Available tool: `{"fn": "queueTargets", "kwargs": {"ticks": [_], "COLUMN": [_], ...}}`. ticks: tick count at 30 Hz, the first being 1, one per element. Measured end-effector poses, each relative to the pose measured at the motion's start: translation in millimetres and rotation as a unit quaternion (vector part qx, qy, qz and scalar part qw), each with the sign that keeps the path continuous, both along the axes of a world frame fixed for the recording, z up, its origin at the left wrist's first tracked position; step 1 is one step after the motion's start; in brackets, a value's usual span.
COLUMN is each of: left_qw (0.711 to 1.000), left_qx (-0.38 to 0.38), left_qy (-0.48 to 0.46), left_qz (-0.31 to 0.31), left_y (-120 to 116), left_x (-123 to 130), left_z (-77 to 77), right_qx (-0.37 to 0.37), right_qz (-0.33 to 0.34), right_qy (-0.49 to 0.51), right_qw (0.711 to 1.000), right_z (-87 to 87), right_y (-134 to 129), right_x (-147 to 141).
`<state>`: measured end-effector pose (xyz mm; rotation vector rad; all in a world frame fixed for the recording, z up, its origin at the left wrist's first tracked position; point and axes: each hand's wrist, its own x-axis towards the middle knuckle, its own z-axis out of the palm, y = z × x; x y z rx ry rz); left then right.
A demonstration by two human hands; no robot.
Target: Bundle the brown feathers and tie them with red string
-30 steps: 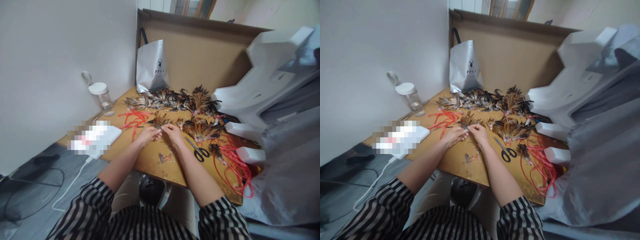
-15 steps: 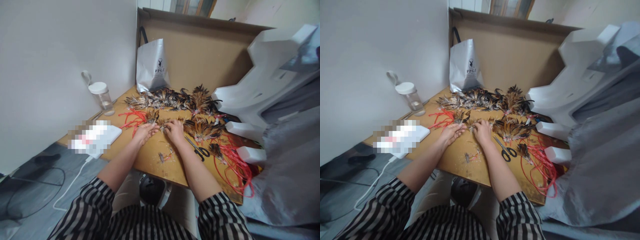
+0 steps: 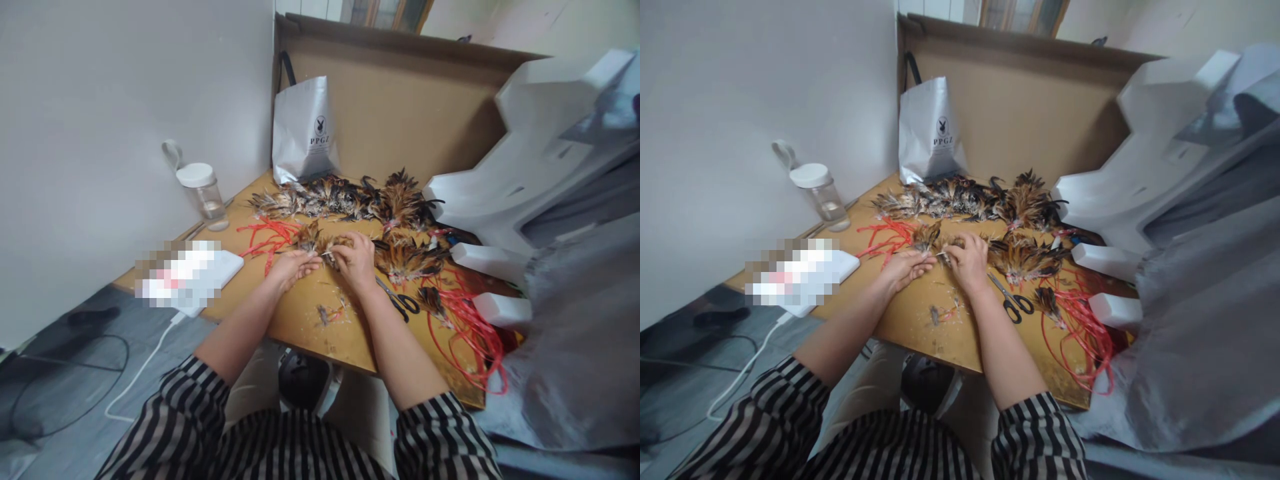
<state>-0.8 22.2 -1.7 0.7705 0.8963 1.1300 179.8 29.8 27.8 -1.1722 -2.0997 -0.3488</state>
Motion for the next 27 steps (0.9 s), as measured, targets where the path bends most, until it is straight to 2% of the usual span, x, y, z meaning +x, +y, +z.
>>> {"fn": "queueTargets", "kwargs": {"ticks": [4,10,19,23,27], "left_qw": [0.999,0.997,0.997,0.996,0.996], "left_qx": [-0.009,-0.020,-0.027,-0.029,-0.022], "left_qy": [0.001,-0.001,0.003,0.002,-0.010], "left_qz": [-0.032,-0.071,-0.076,-0.081,-0.082], "left_y": [-3.5,-7.4,-6.3,-6.7,-5.3], "left_x": [0.9,3.2,4.6,4.7,3.8], "left_z": [3.2,6.5,2.5,2.3,-0.1], "right_qx": [0.034,0.044,-0.035,-0.047,-0.070], "right_qz": [0.023,0.046,0.021,0.029,0.011], "right_qy": [-0.012,-0.037,-0.073,-0.036,0.060], "right_qw": [0.999,0.997,0.997,0.998,0.996], "right_z": [3.3,1.4,7.4,4.6,-3.0], "right_y": [-2.6,-3.3,-10.6,-10.3,-5.1], "right_x": [0.3,-3.7,-9.4,-12.9,-12.0]}}
